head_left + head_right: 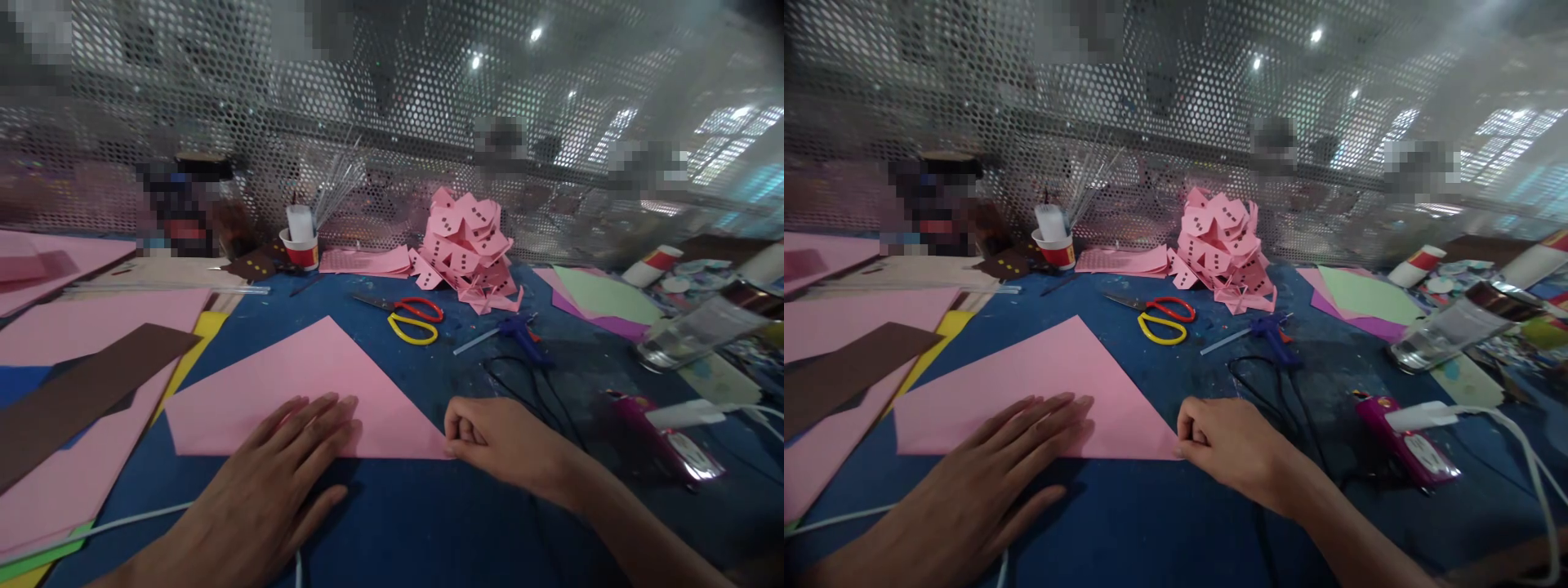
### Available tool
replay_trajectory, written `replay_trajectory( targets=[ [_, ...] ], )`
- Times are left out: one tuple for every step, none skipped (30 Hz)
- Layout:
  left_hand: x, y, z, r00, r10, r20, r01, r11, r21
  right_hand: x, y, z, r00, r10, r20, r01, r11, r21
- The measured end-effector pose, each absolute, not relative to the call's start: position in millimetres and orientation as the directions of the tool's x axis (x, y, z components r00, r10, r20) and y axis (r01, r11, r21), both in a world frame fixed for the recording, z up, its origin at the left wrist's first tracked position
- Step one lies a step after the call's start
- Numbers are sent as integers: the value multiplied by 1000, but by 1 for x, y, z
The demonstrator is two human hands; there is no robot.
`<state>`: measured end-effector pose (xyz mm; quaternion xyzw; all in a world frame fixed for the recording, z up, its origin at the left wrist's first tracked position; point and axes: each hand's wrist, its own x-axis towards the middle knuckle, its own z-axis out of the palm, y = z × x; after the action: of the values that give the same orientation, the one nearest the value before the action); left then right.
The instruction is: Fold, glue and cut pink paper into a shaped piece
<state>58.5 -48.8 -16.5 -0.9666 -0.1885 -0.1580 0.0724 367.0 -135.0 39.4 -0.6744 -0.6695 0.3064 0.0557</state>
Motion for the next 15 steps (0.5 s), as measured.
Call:
replay_trajectory(
  targets=[
    [58,-48,-16,883,329,334,374,-924,-77,367,-135,39,-83,936,-341,867,-101,-487],
    [58,-47,-16,884,327,334,369,-927,-69,367,-135,39,-82,936,-344,867,-104,-488],
    [57,-47,-15,883,332,333,371,-927,-60,367,-135,39,-80,935,-345,866,-106,-488],
    [57,-46,-15,881,337,330,374,-926,-52,367,-135,39,-79,935,-346,866,-107,-488],
    [57,-47,-15,879,343,331,378,-925,-47,367,-135,38,-79,935,-345,866,-107,-488],
    [56,-47,-14,876,348,333,383,-923,-42,367,-136,38,-79,936,-343,866,-106,-489],
    [56,-48,-14,874,353,335,386,-922,-35,367,-136,38,-80,936,-342,866,-105,-488],
    [56,-50,-13,869,361,338,392,-920,-24,367,-136,38,-80,936,-344,868,-104,-486],
    [56,-51,-12,867,368,337,395,-919,-12,367,-135,38,-80,935,-346,869,-104,-483],
    [56,-53,-11,864,379,332,400,-916,4,367,-135,39,-80,934,-349,872,-104,-479],
    [56,-55,-11,860,394,324,410,-912,20,367,-135,39,-80,933,-352,873,-105,-476],
    [57,-57,-10,853,416,315,426,-904,38,367,-135,40,-82,932,-354,874,-104,-475],
    [57,-58,-9,844,440,307,446,-893,55,367,-135,40,-85,932,-353,874,-101,-476],
    [57,-59,-8,832,466,300,468,-881,71,367,-135,41,-87,932,-351,874,-98,-476],
    [57,-60,-7,826,480,294,479,-874,83,367,-135,41,-88,932,-350,874,-96,-476]
  ],
)
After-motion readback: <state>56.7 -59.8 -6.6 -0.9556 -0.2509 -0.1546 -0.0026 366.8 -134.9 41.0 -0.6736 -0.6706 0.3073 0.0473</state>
